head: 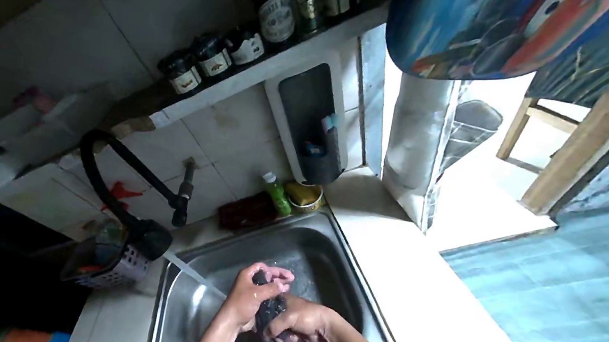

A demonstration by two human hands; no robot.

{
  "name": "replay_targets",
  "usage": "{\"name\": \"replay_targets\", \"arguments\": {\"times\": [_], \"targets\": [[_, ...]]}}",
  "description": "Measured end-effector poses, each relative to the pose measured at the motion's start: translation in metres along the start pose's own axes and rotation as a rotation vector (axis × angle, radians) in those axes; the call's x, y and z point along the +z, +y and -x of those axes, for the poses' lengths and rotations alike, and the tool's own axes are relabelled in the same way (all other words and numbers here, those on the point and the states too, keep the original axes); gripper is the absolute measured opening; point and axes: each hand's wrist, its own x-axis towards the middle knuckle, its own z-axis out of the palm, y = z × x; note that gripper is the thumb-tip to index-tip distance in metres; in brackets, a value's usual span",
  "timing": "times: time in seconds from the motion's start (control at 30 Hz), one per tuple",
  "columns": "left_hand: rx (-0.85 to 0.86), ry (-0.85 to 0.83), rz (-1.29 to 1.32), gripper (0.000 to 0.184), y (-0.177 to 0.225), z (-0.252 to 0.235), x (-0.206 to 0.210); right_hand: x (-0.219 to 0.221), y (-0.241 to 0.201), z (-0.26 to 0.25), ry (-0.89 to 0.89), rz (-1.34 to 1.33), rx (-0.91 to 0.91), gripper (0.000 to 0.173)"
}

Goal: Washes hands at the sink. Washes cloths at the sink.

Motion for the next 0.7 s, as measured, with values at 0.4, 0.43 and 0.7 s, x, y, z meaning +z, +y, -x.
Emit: {"name": "replay_targets", "arguments": {"times": [0.4, 0.43, 0.7], "targets": [[-0.195, 0.663, 0.102, 0.035, -0.024, -0.027, 0.04, 0.013, -0.009, -0.003, 0.473, 0.75, 0.363, 0.053], [-0.221, 0.674, 0.088, 0.038, -0.027, -0.029, 0.042, 0.015, -0.011, 0.001, 0.482, 0.786, 0.392, 0.053], [-0.297, 0.604, 0.249, 0.054, -0.044, -0.029, 0.051, 0.006, 0.004, 0.027, 0.51, 0.719, 0.284, 0.066]]}}
